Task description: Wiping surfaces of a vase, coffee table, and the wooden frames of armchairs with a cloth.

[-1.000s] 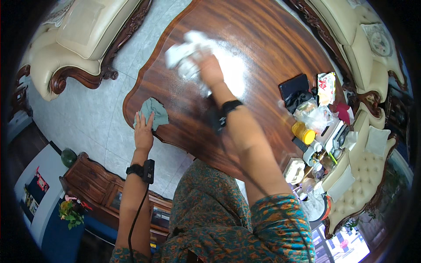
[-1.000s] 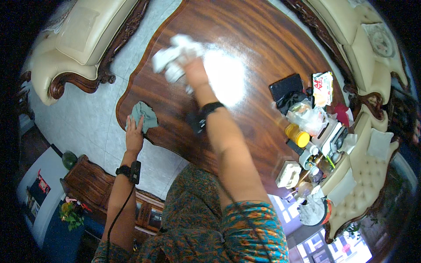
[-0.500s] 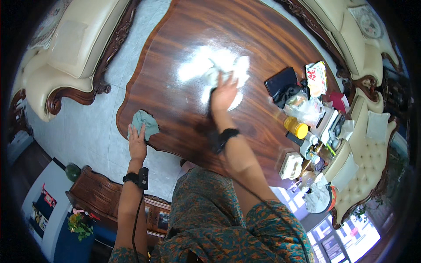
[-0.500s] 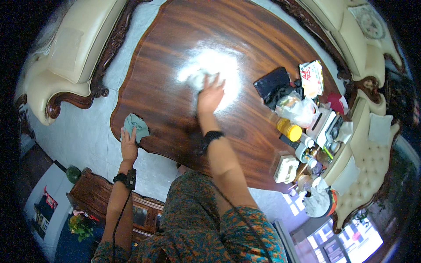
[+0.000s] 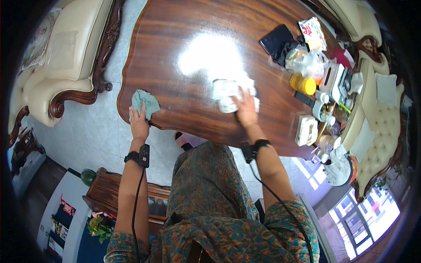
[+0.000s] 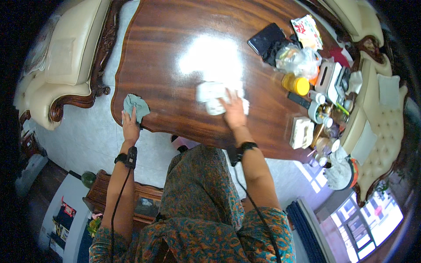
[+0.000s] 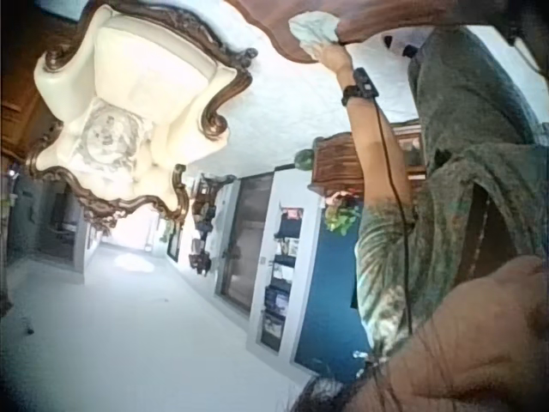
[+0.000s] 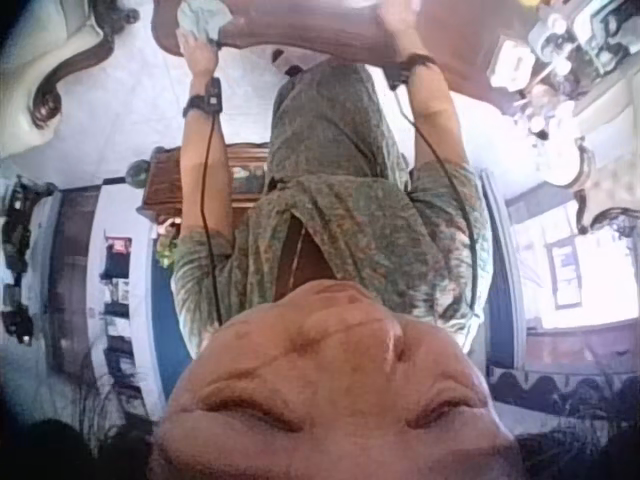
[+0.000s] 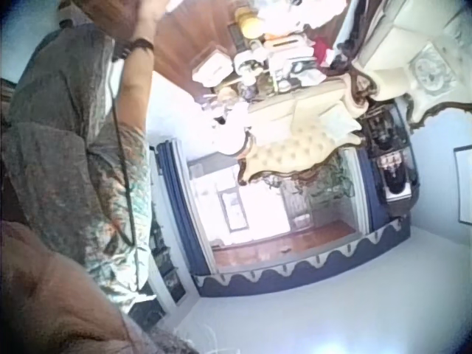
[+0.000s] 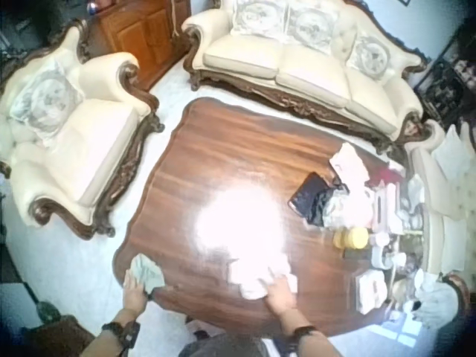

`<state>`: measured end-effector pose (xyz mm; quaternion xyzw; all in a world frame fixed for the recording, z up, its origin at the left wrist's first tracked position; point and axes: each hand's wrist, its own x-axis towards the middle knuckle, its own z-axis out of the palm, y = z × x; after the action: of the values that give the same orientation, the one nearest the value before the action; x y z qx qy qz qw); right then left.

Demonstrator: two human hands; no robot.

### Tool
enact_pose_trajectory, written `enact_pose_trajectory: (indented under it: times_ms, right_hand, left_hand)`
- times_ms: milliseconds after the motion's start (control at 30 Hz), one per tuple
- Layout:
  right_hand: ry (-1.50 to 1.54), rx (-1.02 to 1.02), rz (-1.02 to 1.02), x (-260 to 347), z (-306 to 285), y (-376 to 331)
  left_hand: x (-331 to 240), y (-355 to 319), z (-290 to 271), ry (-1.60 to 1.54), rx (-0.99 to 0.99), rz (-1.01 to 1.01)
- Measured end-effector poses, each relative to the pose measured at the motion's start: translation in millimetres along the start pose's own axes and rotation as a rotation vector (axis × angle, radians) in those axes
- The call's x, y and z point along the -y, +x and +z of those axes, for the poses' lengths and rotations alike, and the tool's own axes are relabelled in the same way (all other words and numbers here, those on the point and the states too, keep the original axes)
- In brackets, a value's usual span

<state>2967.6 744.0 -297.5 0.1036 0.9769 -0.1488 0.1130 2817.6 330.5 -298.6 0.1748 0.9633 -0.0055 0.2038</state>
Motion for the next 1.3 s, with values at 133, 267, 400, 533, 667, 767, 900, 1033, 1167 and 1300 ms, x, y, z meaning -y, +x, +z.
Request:
enact_pose_trajectory:
  times_ms: [133,267,400,533,667,767,900,1033,1167,1300]
  right_hand:
    - [0.094,-0.251,0.657,-68.3,19.6,-115.7]
    - [0.408,-0.502,1.13,-56.0,51.2,-179.5]
    - [0.086,-0.394,1.277,39.4,81.3,-150.9]
    - [0.146,-0.385,1.002,163.0,96.7,-101.2]
    - [0.278,-0.214,0.464,263.8,101.2,-64.3]
    - [0.146,-0.009,0.182,287.3,80.7,-51.4]
    - [0.086,0.019,-0.127,222.3,75.7,-71.7]
    - [-0.021,0.045,-0.141,149.3,49.4,-136.8]
    - [-0.122,0.049,-0.045,85.5,57.5,-198.7]
    - [-0.256,0.198,-0.049,79.7,58.0,-193.5]
  left_hand:
    - [3.4,-2.4,1.4,0.014,-0.046,0.022]
    - [1.3,-7.4,-3.0,-0.034,-0.106,0.043]
    - [6.8,-21.8,-4.3,-0.106,-0.113,0.118]
    - [15.0,-47.5,-5.0,-0.31,-0.116,0.16]
    - [32.2,-78.5,-10.1,-0.508,-0.091,0.099]
    - [60.9,-99.0,-8.1,-0.482,-0.065,0.019]
    - [84.5,-128.4,-19.9,-0.415,0.001,-0.039]
    - [123.9,-159.4,-4.5,-0.428,-0.056,-0.077]
    - [136.8,-185.8,16.3,-0.551,0.003,-0.231]
    - [128.6,-205.1,28.2,-0.715,0.053,-0.269]
